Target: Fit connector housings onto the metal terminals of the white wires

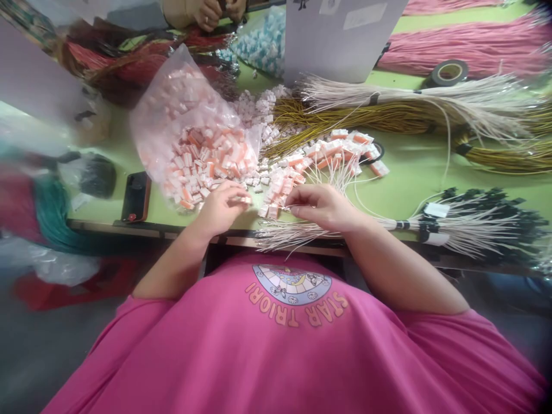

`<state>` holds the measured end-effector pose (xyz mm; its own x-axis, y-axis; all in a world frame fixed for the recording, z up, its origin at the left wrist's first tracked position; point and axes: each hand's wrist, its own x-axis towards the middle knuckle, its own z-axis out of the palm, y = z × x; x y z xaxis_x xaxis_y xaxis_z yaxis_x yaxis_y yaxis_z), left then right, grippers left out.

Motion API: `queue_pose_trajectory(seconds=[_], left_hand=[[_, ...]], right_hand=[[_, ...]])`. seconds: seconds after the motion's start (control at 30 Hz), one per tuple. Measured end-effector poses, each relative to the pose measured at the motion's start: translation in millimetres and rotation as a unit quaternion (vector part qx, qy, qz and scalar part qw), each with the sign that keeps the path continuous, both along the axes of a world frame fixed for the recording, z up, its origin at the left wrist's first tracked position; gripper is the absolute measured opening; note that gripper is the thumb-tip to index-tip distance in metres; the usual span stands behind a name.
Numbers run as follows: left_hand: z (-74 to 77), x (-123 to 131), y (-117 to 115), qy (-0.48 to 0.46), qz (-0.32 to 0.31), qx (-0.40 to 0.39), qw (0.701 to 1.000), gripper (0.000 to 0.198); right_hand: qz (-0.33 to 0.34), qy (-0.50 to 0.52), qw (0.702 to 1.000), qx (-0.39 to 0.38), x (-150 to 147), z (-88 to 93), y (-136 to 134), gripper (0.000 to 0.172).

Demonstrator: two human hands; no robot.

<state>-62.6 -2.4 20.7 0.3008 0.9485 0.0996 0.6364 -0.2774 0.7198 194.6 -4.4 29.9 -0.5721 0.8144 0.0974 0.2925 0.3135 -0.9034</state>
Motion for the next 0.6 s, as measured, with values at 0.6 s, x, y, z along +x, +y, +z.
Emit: queue_pose_trajectory(seconds=[0.6], left_hand=[[-14.1,60,8,-0.389,-0.038,-0.312,0.866,0.037]], right_hand=[[-0.161,-0.075,0.982,0.061,-11,-15.6,1,0.018]])
